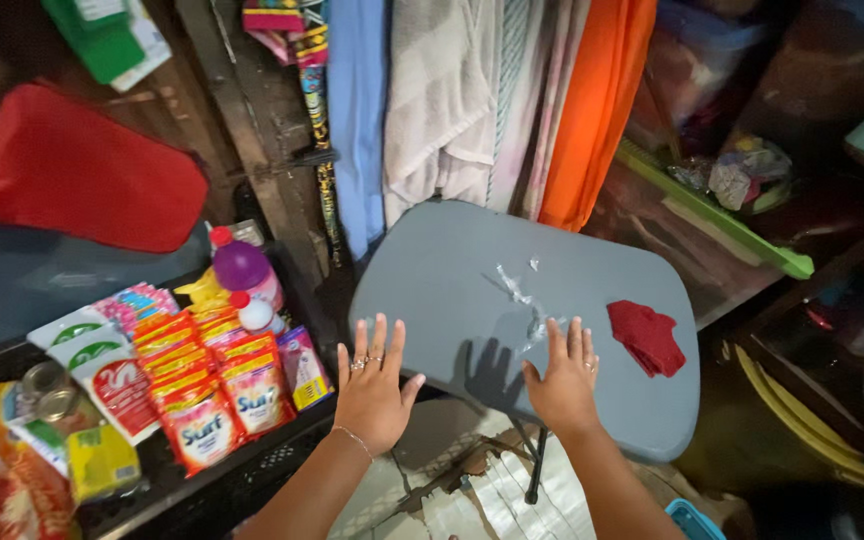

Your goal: The person organizes packets of detergent in a black crate, then wipes a gray plastic table with a red cloth. The person moves a paintbrush and scissors aside before wiping the table surface repeatedly.

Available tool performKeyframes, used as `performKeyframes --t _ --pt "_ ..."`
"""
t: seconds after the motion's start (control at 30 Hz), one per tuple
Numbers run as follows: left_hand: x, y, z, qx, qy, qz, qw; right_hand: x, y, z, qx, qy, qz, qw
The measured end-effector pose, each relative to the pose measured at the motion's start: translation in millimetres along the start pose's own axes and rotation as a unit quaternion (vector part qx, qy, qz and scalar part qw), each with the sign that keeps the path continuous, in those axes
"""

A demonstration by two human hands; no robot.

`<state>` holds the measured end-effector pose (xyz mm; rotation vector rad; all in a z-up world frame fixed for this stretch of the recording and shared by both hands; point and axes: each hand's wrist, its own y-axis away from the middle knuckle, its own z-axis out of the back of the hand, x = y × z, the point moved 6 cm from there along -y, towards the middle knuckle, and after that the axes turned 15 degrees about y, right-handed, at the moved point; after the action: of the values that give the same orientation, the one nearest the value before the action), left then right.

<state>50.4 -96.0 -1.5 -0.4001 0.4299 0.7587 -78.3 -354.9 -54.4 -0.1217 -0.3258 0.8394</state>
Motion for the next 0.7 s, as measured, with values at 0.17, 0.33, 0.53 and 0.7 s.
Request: performKeyframes --t 0.17,0.33,0.53,0.7 --pt "-1 -20 -18 0.016 -0.007 0.009 1.000 -7 -17 -16 0.054 0.000 0.011 0.998" --pt "18 -46 -30 0.076 0.013 0.053 0.996 -5 -33 -38 0.116 0.008 0.000 0.993" --pt "48 -82 -36 0.142 0.014 0.054 0.988 -3 -50 -45 0.130 0.031 -0.026 0.991" --pt "59 -104 -55 0.161 -0.008 0.065 0.985 -12 -59 -60 0.146 0.029 -0.034 0.988"
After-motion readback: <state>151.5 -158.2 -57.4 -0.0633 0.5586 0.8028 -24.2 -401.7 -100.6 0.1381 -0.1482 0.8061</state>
